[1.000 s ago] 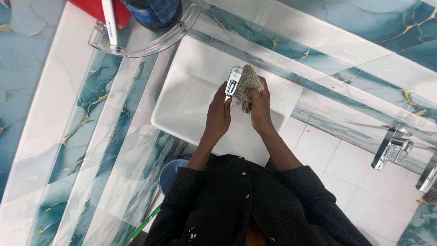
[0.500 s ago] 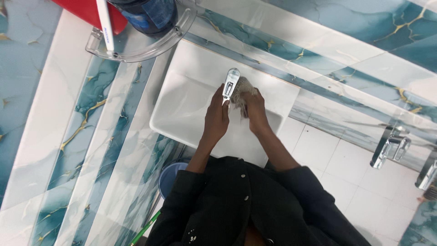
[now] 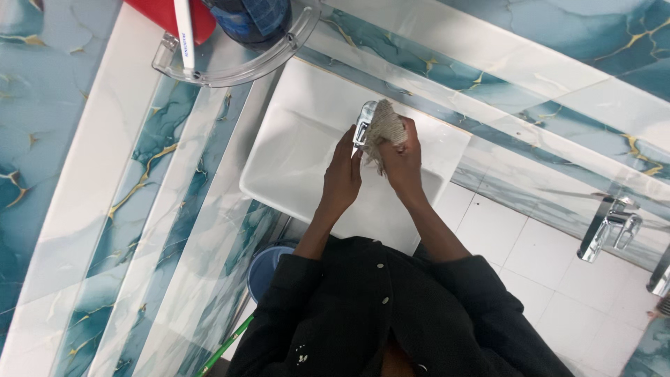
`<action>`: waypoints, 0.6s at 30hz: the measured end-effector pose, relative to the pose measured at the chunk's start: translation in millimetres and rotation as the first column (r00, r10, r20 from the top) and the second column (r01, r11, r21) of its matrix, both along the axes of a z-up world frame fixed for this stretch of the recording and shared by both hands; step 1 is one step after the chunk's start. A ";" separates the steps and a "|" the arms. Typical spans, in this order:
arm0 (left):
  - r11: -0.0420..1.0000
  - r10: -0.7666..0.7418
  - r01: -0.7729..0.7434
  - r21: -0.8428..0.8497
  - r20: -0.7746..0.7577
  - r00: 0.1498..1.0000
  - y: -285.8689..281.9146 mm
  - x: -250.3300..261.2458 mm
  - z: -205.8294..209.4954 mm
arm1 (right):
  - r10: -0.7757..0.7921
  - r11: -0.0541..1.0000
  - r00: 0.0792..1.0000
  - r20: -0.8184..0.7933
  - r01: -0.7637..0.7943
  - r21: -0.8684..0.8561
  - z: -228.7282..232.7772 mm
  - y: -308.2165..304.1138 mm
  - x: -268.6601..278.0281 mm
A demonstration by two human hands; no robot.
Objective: The person cleans a sink and several faucets by hand using a small cloth, first wiping the interior of the sink and then scrubbing the handles and base of each faucet.
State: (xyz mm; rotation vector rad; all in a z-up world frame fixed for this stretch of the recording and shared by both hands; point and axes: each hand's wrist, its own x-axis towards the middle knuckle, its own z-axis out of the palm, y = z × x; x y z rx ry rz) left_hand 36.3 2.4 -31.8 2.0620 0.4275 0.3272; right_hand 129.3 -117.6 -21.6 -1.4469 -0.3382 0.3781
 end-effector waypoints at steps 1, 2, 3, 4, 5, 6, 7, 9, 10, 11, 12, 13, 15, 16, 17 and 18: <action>1.000 -0.006 0.006 0.000 0.001 1.000 -0.4 -1.3 0.2 | -0.006 1.000 1.000 0.001 0.006 0.000 0.2 0.7 1.7; 1.000 -0.003 0.003 -0.020 -0.012 1.000 -0.7 -1.8 0.3 | 0.004 1.000 0.998 -0.055 -0.005 -0.028 1.8 1.7 5.7; 0.999 -0.001 0.000 -0.040 -0.024 1.000 -0.3 -1.6 0.2 | 0.012 0.998 0.994 -0.112 -0.018 -0.056 5.2 2.6 7.9; 0.999 0.003 -0.004 -0.038 -0.021 1.000 1.4 0.0 -0.2 | 0.016 0.998 0.994 -0.108 -0.022 -0.053 10.6 4.2 9.3; 1.000 -0.006 0.006 0.006 0.012 1.000 3.4 2.0 -1.1 | -0.026 0.994 1.000 -0.008 0.025 -0.111 17.6 5.1 10.0; 0.999 -0.022 0.020 0.043 0.037 0.999 1.7 -0.2 -3.0 | -0.068 0.982 0.994 0.089 0.082 -0.170 24.5 2.9 5.8; 0.999 -0.023 0.021 0.039 0.034 0.999 -0.6 -3.9 -4.5 | -0.069 0.981 0.994 0.086 0.083 -0.175 31.4 1.8 1.0; 1.000 -0.007 0.007 -0.022 -0.013 1.000 1.0 -2.9 -4.3 | -0.011 0.982 0.969 0.248 0.058 -0.180 45.5 6.4 1.6; 1.000 -0.009 0.009 -0.018 -0.011 1.000 1.3 -2.0 -4.2 | -0.014 0.983 0.968 0.249 0.060 -0.176 50.7 8.6 2.0; 1.000 -0.008 0.008 -0.015 -0.003 1.000 1.0 -0.3 -4.5 | 0.040 0.942 0.921 0.388 0.094 -0.321 54.8 10.6 2.8; 1.000 -0.005 0.005 -0.013 0.001 1.000 1.2 -1.0 -4.4 | 0.118 0.879 0.856 0.504 0.146 -0.453 57.8 11.7 2.7; 1.000 -0.006 0.006 -0.009 0.000 1.000 1.8 -3.5 -3.6 | 0.116 0.881 0.856 0.504 0.146 -0.450 61.0 8.7 2.5; 0.993 0.013 -0.009 -0.116 0.032 0.999 1.5 -5.0 -0.9 | 0.257 0.891 0.696 0.670 0.098 -0.444 66.6 -1.4 4.5; 0.993 0.009 -0.005 -0.121 0.033 0.999 0.9 -2.5 -0.2 | 0.258 0.888 0.697 0.669 0.101 -0.448 66.9 -1.9 9.4; 0.996 0.004 -0.004 -0.086 -0.001 1.000 2.4 0.8 0.0 | 0.247 0.877 0.720 0.649 0.120 -0.466 65.9 0.1 18.1; 0.999 -0.002 0.000 -0.054 -0.043 0.999 0.9 -1.4 0.0 | 0.234 0.863 0.748 0.622 0.135 -0.487 64.0 -0.4 20.3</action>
